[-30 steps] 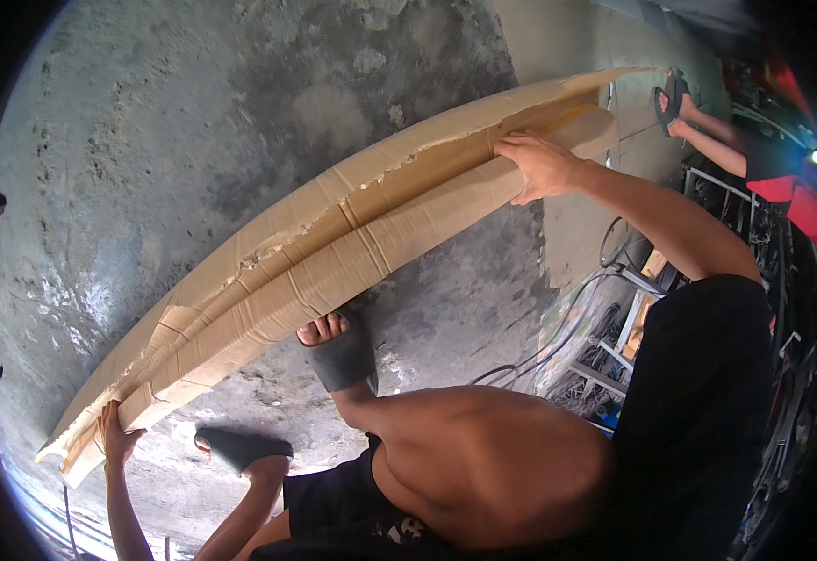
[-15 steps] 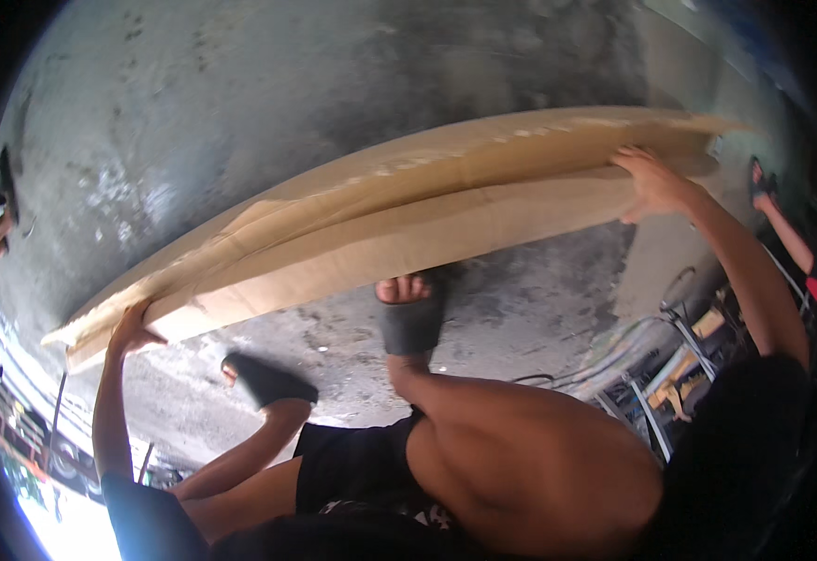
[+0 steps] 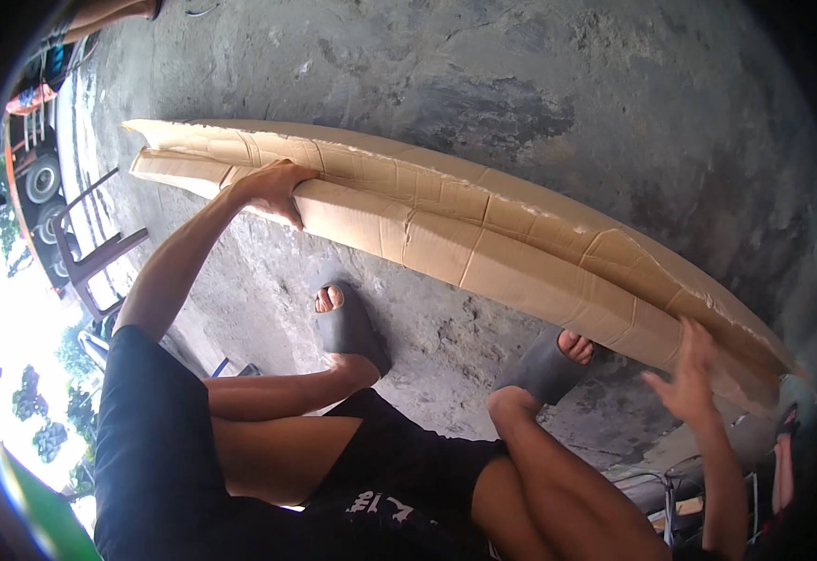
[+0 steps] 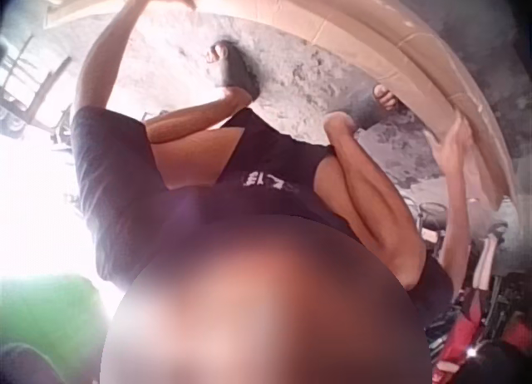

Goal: The person wraps a long object in bubble wrap and then encases it in a large piece of cardboard, securing the package with yellow tape. The person sits on the floor to perform the wrapping and taping.

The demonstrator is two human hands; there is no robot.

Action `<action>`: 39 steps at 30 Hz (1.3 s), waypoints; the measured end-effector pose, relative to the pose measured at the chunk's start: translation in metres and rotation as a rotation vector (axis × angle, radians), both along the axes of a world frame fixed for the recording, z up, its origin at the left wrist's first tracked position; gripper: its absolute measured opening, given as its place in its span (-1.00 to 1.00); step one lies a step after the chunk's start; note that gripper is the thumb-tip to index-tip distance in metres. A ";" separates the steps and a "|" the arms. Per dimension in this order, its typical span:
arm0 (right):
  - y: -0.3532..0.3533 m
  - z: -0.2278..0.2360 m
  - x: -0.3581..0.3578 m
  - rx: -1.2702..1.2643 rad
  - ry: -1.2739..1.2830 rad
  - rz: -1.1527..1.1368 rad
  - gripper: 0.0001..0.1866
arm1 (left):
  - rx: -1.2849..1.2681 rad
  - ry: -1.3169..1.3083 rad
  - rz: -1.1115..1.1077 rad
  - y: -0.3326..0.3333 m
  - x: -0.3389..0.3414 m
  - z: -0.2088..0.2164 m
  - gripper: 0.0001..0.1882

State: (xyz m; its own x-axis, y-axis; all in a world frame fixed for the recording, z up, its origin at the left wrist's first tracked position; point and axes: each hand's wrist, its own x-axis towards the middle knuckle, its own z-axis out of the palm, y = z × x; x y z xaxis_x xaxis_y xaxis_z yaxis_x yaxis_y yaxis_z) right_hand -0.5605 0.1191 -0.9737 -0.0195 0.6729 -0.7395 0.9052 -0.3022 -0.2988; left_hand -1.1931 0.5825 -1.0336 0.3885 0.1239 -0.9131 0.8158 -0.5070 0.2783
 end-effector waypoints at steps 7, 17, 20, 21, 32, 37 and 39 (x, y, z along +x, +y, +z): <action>0.194 -0.021 -0.256 0.241 0.432 0.061 0.12 | -0.072 -0.083 0.009 0.002 -0.008 -0.010 0.01; 0.333 -0.052 -0.510 0.338 0.086 0.124 -0.02 | 0.044 -0.322 -0.045 -0.005 -0.022 0.000 -0.17; 0.333 -0.056 -0.512 0.271 0.085 0.106 -0.05 | 0.073 -0.373 0.011 -0.007 -0.054 -0.003 -0.10; 0.333 -0.058 -0.511 0.270 0.079 0.107 -0.05 | 0.168 -0.343 -0.022 0.000 -0.077 -0.003 -0.07; 0.331 -0.058 -0.519 0.298 0.036 0.087 -0.09 | 0.646 -0.060 -0.066 0.195 -0.446 0.016 -0.02; 0.332 -0.061 -0.521 0.297 0.019 0.081 -0.06 | 0.480 -0.120 0.168 0.209 -0.453 0.004 -0.16; 0.334 -0.060 -0.519 0.240 -0.002 0.064 -0.05 | 0.470 -0.041 0.044 0.221 -0.446 0.004 -0.17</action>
